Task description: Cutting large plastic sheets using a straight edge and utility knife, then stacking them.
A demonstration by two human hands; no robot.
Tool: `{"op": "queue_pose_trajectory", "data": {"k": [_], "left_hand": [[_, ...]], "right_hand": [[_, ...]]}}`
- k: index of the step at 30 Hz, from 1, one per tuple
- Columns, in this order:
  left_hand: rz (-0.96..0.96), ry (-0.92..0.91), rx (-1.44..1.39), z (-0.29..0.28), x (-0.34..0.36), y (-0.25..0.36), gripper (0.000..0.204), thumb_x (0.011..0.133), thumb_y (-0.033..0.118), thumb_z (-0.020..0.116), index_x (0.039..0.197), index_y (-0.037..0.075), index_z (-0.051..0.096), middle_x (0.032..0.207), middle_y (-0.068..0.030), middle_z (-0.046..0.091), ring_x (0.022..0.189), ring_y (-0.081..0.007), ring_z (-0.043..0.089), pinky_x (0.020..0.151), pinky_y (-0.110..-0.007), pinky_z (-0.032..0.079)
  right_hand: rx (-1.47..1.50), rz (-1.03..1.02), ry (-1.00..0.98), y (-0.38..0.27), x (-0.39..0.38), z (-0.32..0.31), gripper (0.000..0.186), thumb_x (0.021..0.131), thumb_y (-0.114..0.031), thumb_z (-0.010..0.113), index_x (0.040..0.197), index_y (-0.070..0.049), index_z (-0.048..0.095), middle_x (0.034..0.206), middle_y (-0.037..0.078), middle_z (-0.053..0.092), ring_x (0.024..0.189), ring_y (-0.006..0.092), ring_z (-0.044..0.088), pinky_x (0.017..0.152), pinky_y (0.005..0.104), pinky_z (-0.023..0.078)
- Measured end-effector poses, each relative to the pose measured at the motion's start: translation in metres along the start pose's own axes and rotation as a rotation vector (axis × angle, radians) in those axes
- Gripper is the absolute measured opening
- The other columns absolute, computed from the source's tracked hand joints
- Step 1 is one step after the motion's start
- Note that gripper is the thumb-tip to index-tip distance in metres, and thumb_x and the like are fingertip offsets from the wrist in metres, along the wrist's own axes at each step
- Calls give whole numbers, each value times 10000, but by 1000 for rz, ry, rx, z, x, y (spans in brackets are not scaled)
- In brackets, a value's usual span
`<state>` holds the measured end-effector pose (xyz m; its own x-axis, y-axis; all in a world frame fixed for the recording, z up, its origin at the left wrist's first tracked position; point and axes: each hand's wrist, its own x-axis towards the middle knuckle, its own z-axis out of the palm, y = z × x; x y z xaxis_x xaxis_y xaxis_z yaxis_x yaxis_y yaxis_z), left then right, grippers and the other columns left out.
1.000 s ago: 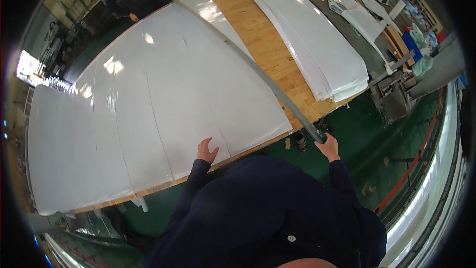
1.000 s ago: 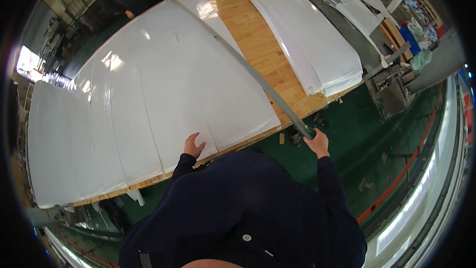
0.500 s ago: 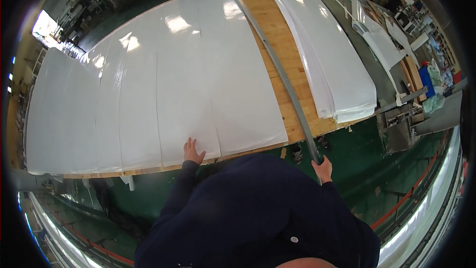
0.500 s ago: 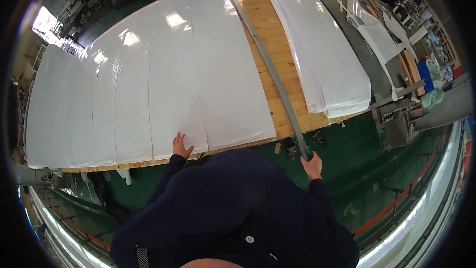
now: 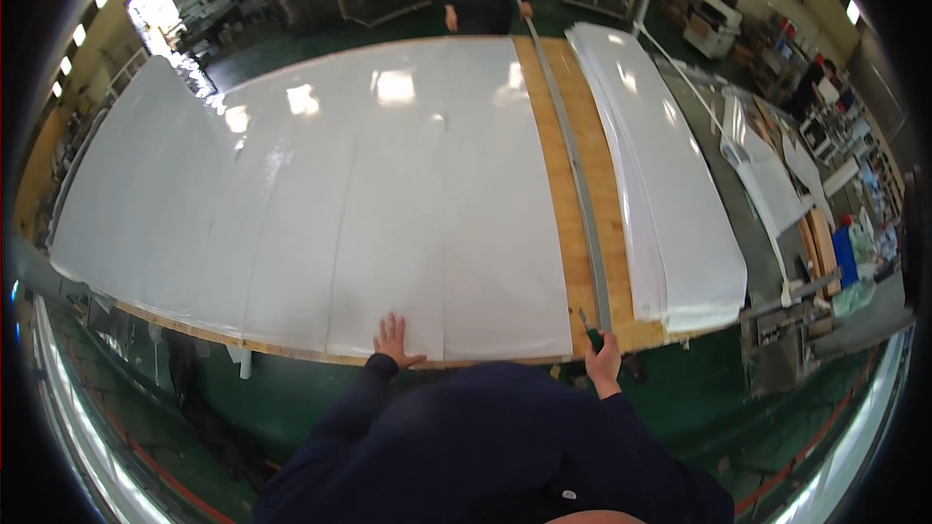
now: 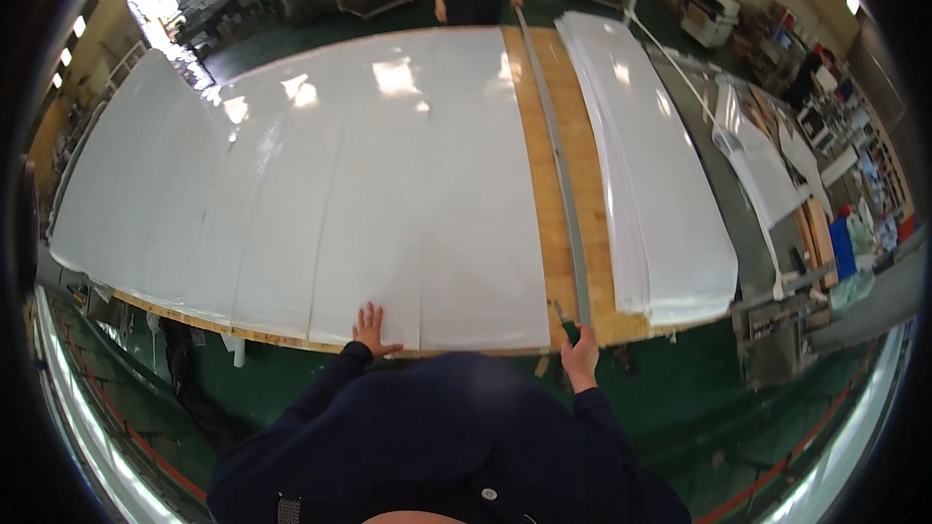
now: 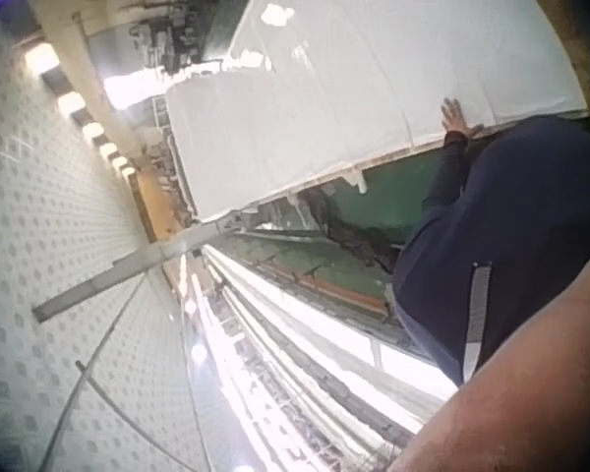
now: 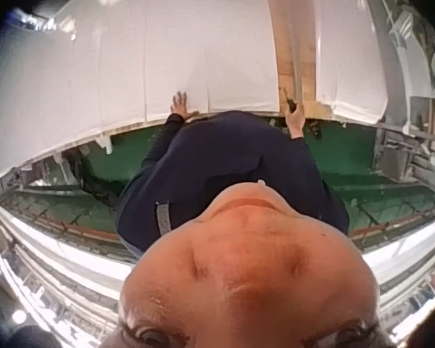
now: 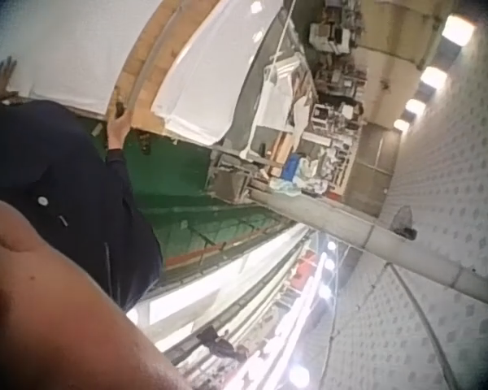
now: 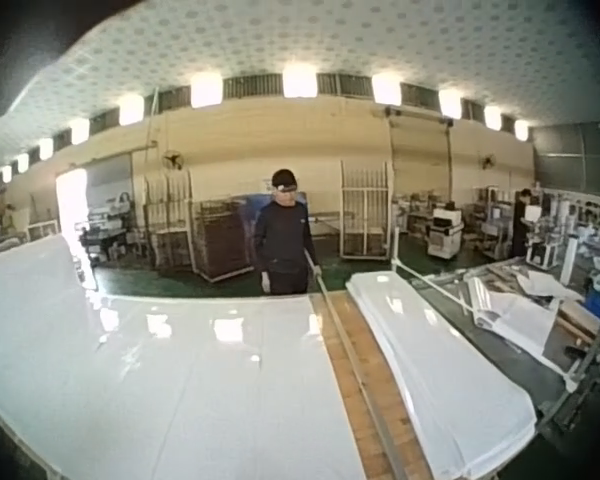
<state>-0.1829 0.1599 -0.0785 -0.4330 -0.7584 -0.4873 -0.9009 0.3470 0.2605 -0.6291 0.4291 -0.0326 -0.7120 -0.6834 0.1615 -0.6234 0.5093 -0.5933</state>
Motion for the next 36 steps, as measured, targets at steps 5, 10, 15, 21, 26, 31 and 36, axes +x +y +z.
{"op": "queue_pose_trajectory", "data": {"k": [5, 10, 15, 21, 26, 31, 36], "left_hand": [[137, 345, -332, -7, -10, -22, 801, 822, 502, 760, 1440, 64, 500, 1511, -198, 441, 1425, -403, 356, 1147, -505, 359], [90, 657, -489, -3, -34, -53, 528, 847, 320, 768, 1292, 71, 628, 1266, -166, 644, 1216, -356, 565, 1049, -446, 453], [-97, 804, -492, -31, -50, -115, 449, 852, 277, 763, 1255, 107, 660, 1215, -161, 663, 1175, -357, 584, 1018, -437, 473], [-397, 973, -741, -47, -53, -220, 441, 855, 294, 756, 1223, 59, 689, 1160, -174, 709, 1088, -346, 661, 954, -424, 520], [-781, 1126, -921, -51, -36, -351, 500, 832, 277, 787, 1252, 34, 668, 1179, -150, 713, 1075, -283, 678, 918, -391, 534], [-952, 1461, -1871, -68, -16, -488, 542, 771, 191, 783, 1169, -136, 613, 982, -173, 707, 841, -278, 663, 780, -400, 543], [-1148, 1093, -1868, -86, -1, -547, 482, 833, 311, 729, 1132, -54, 631, 983, -139, 703, 857, -316, 666, 753, -436, 563]], "right_hand": [[57, 274, -233, -22, 40, 57, 435, 810, -240, 694, 1164, 1, 614, 1048, 252, 670, 1030, 441, 635, 894, 500, 496], [-37, -41, -49, -12, 64, 70, 461, 852, -146, 687, 1273, 2, 571, 1154, 243, 638, 1124, 425, 597, 963, 488, 472], [-211, -66, 214, 21, 87, 58, 497, 867, -109, 703, 1314, 37, 541, 1208, 257, 625, 1155, 423, 585, 996, 492, 455], [-533, 326, -92, 57, 126, 41, 401, 933, -228, 644, 1273, -16, 626, 1232, 256, 648, 1162, 444, 594, 984, 530, 469], [-581, 423, 117, 5, 124, 54, 371, 956, -244, 610, 1268, -45, 636, 1281, 189, 626, 1175, 450, 570, 994, 538, 470], [-384, 55, 240, -87, 92, 79, 312, 892, -100, 655, 1198, -39, 660, 1237, 168, 612, 1215, 389, 535, 1033, 502, 431], [-303, -145, 189, -151, 78, 111, 335, 811, -23, 683, 1145, -44, 675, 1201, 164, 605, 1178, 372, 545, 1030, 476, 424]]}}
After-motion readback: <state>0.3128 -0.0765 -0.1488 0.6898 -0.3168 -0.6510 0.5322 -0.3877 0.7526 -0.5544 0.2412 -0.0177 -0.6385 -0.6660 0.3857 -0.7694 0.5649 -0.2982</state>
